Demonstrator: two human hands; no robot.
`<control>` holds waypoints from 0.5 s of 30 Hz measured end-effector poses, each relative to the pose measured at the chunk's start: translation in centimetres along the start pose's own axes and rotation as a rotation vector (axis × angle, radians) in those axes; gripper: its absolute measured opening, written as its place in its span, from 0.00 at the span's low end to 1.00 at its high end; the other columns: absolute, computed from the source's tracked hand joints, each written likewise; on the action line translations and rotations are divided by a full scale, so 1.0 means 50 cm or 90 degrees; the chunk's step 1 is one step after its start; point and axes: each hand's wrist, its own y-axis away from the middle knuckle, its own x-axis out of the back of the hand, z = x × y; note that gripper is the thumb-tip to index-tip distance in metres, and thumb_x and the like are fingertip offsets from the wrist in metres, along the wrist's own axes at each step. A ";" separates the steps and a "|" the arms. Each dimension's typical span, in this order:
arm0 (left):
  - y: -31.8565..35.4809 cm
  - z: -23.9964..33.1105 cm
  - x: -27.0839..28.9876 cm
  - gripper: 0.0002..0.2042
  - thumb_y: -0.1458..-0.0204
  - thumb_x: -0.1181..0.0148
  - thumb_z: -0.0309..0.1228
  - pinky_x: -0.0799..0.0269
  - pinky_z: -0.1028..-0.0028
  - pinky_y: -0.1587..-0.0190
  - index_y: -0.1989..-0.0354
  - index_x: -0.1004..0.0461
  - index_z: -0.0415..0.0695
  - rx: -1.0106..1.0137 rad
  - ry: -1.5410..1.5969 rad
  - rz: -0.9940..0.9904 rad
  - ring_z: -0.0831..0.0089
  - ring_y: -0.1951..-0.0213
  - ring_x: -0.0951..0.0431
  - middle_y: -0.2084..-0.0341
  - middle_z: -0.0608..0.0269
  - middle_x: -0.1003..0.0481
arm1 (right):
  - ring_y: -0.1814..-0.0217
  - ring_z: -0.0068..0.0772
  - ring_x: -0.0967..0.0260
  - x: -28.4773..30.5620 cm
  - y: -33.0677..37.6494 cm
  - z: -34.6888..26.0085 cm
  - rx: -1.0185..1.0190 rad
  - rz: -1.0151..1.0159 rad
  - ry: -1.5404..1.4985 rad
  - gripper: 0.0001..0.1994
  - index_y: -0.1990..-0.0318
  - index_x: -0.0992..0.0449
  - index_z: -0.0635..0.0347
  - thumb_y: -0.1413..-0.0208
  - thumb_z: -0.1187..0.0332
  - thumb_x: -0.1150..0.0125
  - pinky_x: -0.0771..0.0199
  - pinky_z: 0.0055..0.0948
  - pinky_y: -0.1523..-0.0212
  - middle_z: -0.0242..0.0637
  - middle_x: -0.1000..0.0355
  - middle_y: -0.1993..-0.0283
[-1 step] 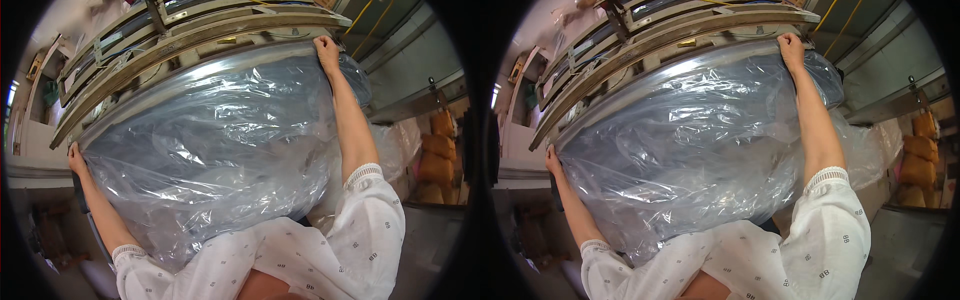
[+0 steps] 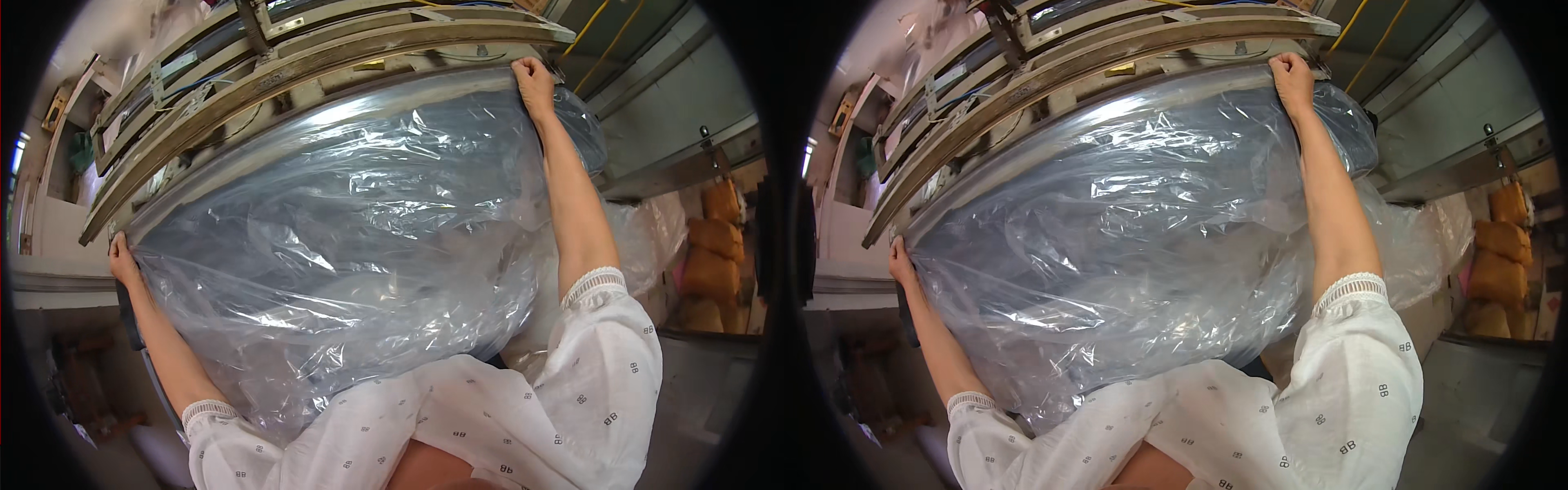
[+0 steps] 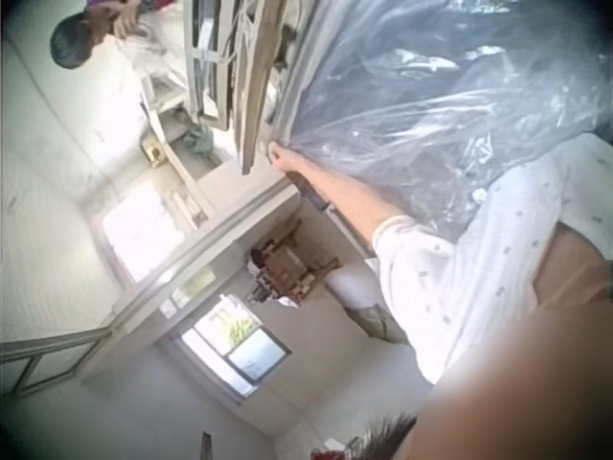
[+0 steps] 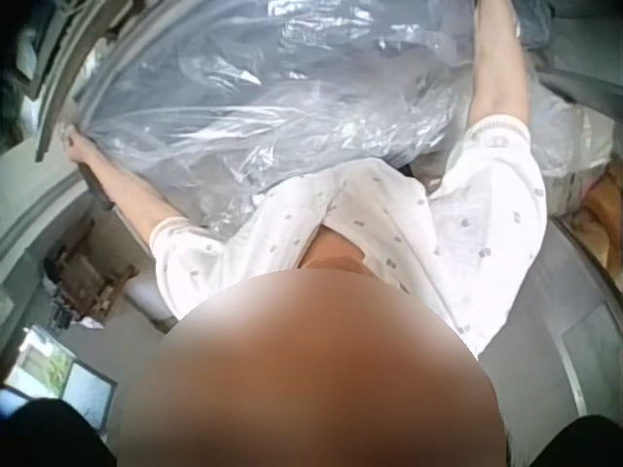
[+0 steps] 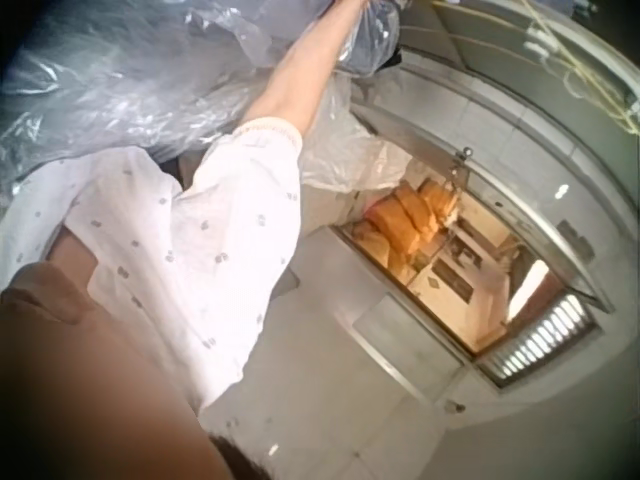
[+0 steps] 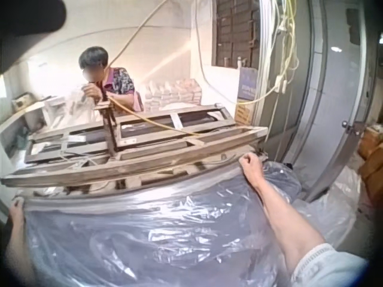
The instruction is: The recorder is wrapping a large industrial component or machine part in protective plastic sheeting.
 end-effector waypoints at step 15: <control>-0.011 0.002 0.039 0.15 0.46 0.52 0.41 0.41 0.81 0.78 0.64 0.32 0.39 0.127 0.051 0.056 0.78 0.76 0.35 0.74 0.65 0.32 | 0.53 0.48 0.43 0.003 -0.019 0.016 -0.013 0.187 0.033 0.18 0.68 0.34 0.65 0.52 0.55 0.46 0.46 0.36 0.49 0.51 0.37 0.60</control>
